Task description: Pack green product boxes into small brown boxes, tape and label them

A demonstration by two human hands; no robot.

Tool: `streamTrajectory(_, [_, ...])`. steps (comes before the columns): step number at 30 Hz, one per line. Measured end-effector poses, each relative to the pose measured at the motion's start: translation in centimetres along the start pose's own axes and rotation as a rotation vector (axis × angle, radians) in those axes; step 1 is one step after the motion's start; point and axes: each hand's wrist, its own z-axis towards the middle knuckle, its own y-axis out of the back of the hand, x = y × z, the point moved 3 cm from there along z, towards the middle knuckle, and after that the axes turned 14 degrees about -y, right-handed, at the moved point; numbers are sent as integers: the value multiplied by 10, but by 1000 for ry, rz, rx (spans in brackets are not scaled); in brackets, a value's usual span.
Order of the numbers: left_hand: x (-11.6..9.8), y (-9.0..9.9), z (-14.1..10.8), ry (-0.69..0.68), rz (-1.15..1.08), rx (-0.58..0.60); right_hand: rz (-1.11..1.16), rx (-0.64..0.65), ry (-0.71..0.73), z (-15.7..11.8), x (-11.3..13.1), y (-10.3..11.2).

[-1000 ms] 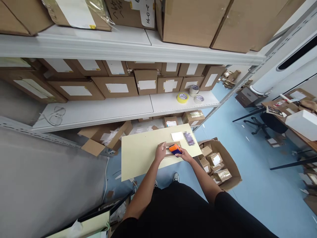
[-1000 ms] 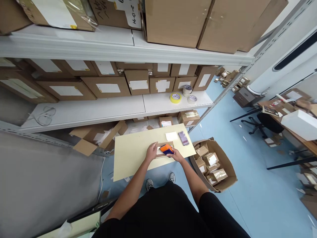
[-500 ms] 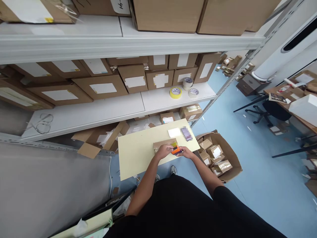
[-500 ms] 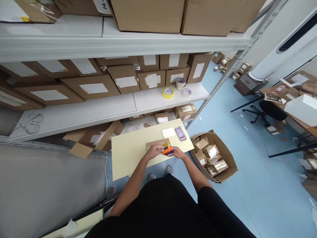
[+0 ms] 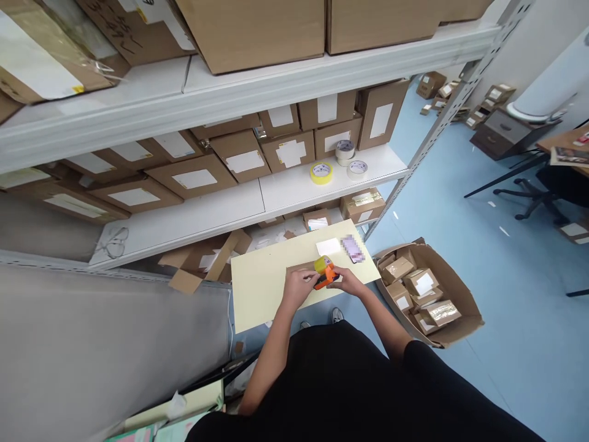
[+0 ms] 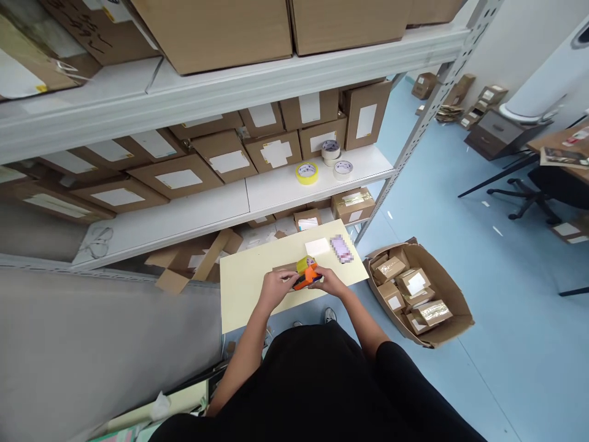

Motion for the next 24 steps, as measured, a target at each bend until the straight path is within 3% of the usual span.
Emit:
streamTrajectory(6, [-12, 4, -4, -12, 68, -117, -11, 8, 60, -5, 0, 4])
streamTrajectory(10, [-29, 20, -11, -57, 116, -213, -19, 33, 80, -9, 9, 15])
streamTrajectory(15, [-39, 44, -20, -4, 101, -279, -62, 129, 114, -4, 24, 31])
streamTrajectory(21, [-14, 98, -33, 116, 162, -458, -164, 123, 5, 5, 10, 42])
streamTrajectory(24, [17, 103, -35, 208, 75, -451, -221, 84, -21, 8, -3, 47])
